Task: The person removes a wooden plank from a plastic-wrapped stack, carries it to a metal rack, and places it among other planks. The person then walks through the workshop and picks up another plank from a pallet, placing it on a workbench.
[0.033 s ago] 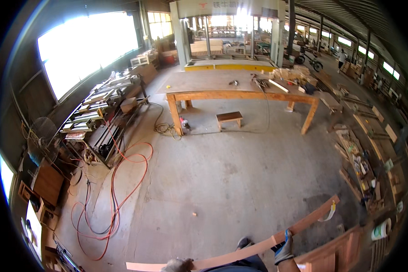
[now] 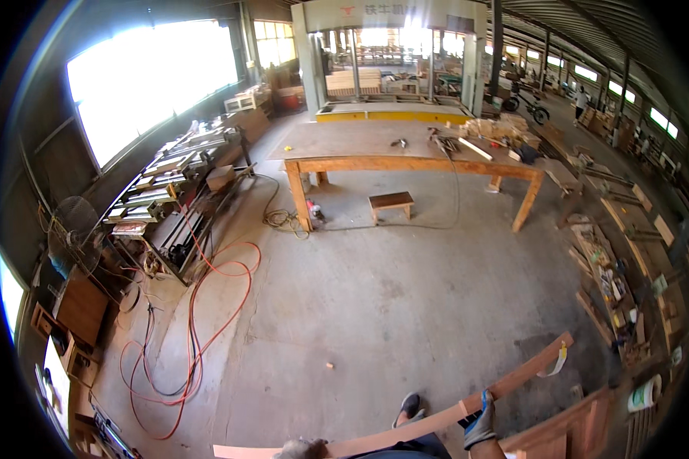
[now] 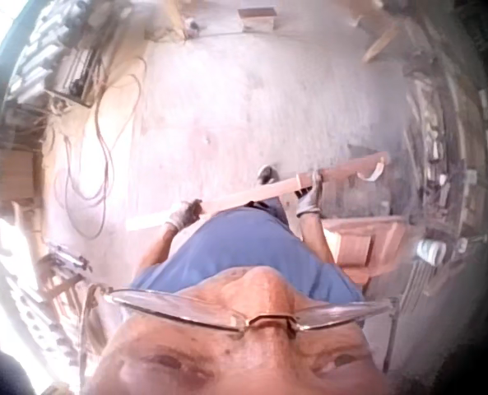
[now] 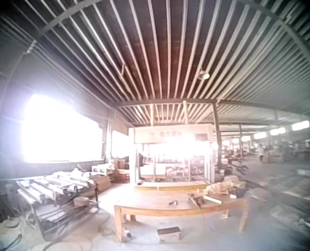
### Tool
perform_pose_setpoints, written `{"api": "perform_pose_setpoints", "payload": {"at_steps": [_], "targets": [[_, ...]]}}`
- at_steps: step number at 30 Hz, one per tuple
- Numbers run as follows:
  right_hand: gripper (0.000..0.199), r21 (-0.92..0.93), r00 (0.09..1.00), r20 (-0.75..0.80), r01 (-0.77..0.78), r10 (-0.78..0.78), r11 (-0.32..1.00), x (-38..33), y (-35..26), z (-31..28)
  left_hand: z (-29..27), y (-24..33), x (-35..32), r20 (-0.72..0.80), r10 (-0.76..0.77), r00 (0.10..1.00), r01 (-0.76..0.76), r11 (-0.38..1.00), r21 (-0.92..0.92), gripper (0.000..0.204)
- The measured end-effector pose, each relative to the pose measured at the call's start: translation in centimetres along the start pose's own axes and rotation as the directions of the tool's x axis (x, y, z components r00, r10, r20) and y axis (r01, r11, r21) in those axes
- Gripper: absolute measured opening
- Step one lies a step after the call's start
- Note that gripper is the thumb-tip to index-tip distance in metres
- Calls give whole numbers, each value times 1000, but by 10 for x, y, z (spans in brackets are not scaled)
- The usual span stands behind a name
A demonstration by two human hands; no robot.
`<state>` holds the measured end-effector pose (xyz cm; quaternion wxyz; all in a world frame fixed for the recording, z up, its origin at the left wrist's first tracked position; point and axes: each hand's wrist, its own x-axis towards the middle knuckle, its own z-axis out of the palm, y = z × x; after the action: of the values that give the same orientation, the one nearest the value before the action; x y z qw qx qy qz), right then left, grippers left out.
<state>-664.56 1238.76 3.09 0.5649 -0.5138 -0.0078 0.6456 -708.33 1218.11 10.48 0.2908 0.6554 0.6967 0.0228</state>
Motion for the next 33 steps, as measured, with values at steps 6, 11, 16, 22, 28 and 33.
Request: {"api": "perform_pose_setpoints", "payload": {"at_steps": [6, 11, 16, 22, 28, 33], "targets": [[61, -170, 999, -5, -43, 42, 984, 109, 0, 98, -29, -1, 73, 15, -132, 991, 132, 991, 36, 41], [60, -222, 967, 189, -130, 173, 966, 190, -35, 225, -90, 27, 136, -88, -221, 971, 221, 975, -16, 32], [73, -395, 967, 221, -29, 125, 918, 198, -63, 358, -140, 46, 192, -122, -352, 928, 341, 934, -101, 29], [72, -460, 967, 251, 78, 46, 884, 224, -51, 475, -160, -9, 276, -173, -357, 918, 323, 926, -195, 28], [74, -348, 969, 248, 89, 0, 933, 309, -23, 556, -225, -100, 392, -191, -255, 948, 241, 966, -93, 31], [74, -294, 993, 122, 33, 3, 955, 333, -18, 635, -326, -173, 476, -17, -150, 989, 149, 987, -58, 49]]}}
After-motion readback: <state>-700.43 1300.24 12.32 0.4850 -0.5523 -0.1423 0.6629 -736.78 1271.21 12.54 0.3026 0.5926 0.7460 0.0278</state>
